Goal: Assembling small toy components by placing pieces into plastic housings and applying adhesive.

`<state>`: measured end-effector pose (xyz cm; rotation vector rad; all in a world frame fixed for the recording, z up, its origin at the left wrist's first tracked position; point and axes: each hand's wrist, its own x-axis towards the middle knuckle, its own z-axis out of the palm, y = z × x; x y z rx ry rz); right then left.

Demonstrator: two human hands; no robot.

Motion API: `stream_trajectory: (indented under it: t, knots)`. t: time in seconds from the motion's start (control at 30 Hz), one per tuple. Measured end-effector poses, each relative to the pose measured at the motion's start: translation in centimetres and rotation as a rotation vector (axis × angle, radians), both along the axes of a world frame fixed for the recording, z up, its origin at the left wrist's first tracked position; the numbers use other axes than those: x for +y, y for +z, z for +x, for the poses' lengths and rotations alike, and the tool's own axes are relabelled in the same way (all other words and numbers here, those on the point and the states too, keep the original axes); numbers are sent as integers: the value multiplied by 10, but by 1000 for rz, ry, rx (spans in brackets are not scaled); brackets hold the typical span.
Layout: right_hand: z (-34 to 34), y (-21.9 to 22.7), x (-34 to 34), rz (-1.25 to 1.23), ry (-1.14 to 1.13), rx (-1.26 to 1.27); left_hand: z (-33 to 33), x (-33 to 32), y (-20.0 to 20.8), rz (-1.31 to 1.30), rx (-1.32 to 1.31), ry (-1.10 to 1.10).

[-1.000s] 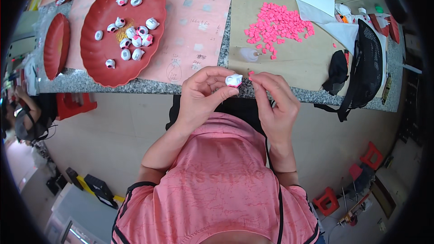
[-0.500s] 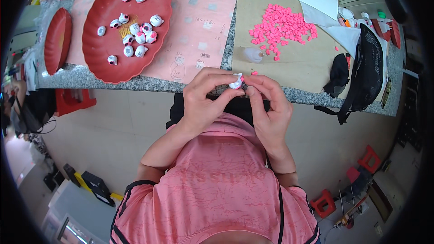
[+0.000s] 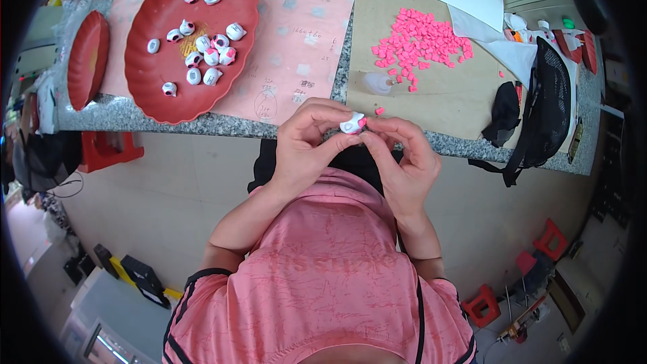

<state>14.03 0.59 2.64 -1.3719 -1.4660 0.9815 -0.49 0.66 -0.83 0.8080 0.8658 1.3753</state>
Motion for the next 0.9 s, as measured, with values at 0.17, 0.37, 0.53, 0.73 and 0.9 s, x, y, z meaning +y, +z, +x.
stream_trajectory:
  t: [0.17,0.37,0.53,0.73,0.9]
  knots:
    - [-1,-11,3,-43,-41,146,-1,-3,-6,215,441,90]
    - [-4,-11,2,21,-45,62,1,-4,-4,255,525,122]
    - [-6,-9,1,99,-46,-47,4,-3,-1,179,436,155]
    - [-14,-9,3,246,-48,-100,-1,-3,1,403,839,191]
    - [-24,-3,-6,169,-70,-18,-6,-1,-7,655,994,206]
